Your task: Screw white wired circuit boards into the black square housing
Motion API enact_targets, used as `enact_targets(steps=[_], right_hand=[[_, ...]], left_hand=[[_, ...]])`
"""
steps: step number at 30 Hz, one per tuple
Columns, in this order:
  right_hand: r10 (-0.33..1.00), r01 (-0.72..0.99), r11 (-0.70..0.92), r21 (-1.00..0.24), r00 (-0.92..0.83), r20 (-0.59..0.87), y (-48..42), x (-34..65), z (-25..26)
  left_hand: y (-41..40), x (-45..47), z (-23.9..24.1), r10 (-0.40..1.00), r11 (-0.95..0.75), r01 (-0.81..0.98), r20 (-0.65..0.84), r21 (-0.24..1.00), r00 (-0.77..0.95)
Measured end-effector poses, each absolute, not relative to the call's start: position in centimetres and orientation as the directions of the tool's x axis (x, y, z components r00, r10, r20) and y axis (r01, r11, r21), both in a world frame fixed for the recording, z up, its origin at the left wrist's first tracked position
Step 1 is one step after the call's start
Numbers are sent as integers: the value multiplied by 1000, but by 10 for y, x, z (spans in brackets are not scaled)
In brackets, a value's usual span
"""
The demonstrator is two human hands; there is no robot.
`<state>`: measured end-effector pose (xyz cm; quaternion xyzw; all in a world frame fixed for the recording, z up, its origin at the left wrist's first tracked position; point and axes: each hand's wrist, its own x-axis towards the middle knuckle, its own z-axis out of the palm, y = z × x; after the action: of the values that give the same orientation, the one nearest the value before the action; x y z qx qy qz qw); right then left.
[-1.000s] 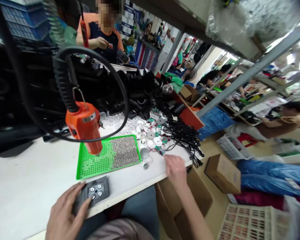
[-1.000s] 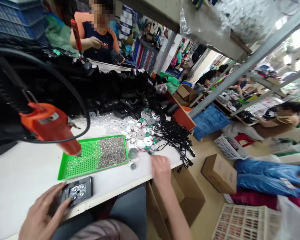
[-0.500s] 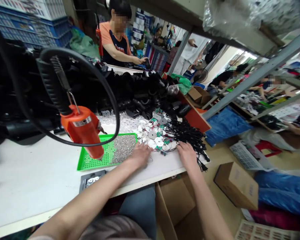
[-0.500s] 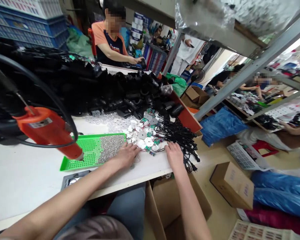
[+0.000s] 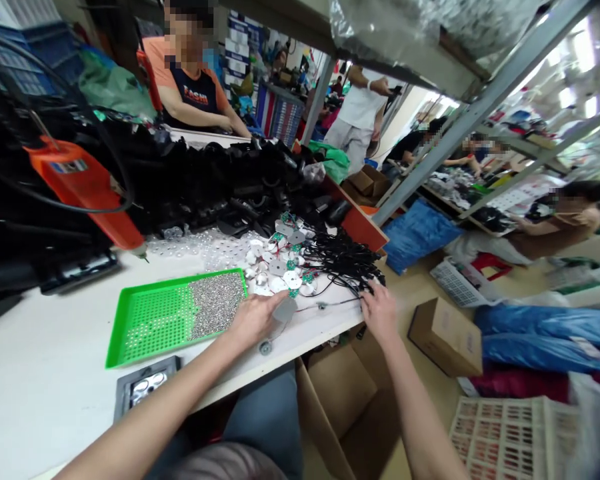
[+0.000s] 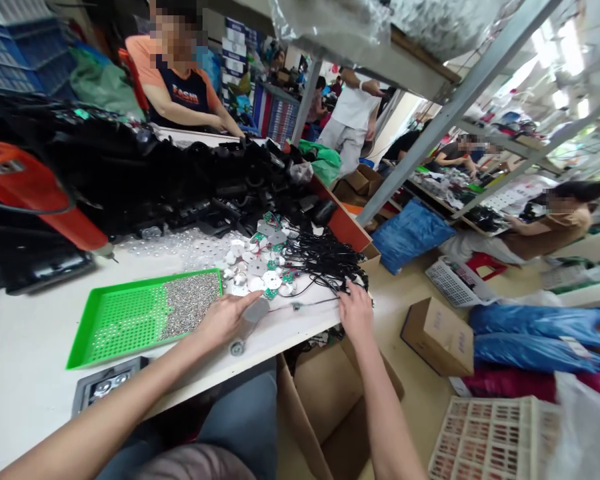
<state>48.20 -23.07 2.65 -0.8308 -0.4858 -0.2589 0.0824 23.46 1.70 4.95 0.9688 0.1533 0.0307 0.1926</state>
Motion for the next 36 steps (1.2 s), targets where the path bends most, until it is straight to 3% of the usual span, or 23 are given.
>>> enact_targets(steps=[3,6,10,16,19,23,26,28,30,33,36], right_hand=[[695,784,-618,64,506,511,-219,503,19],[702,779,-626,40,540,465,-201,514,10],[721,769,-637,56,569,397,-188,514,6],[601,599,-794,101,748,283,-196,533,10],[626,611,-780,137,752,209,-205,554,18],[631,614,-773,164,715,301,-215,562,48],[597,626,-763,161,588,546,-216,539,78],[581,713,-678,176,375,722,-210,513,92],[576,811,-549,202,192,795,-199,487,98],[672,883,-446,145,224,706,-178,464,89],[796,871,-491,18,440,415,-163,455,78]], left_hand=[[12,241,51,378,-677,317,-57,664,924],[10,252,48,387,-572,327,-104,752,916],[4,261,48,432,-618,426,-167,660,886],[-16,266,50,470,-719,521,-231,459,852],[-19,270,49,468,-736,535,-260,415,845],[-17,273,45,472,-714,548,-279,435,836],[-16,271,43,476,-666,541,-265,514,838],[-16,265,43,480,-620,518,-238,589,844],[-17,252,47,486,-573,485,-202,661,850],[-14,224,65,506,-367,327,-109,871,856],[-7,191,94,569,-223,119,30,968,822]])
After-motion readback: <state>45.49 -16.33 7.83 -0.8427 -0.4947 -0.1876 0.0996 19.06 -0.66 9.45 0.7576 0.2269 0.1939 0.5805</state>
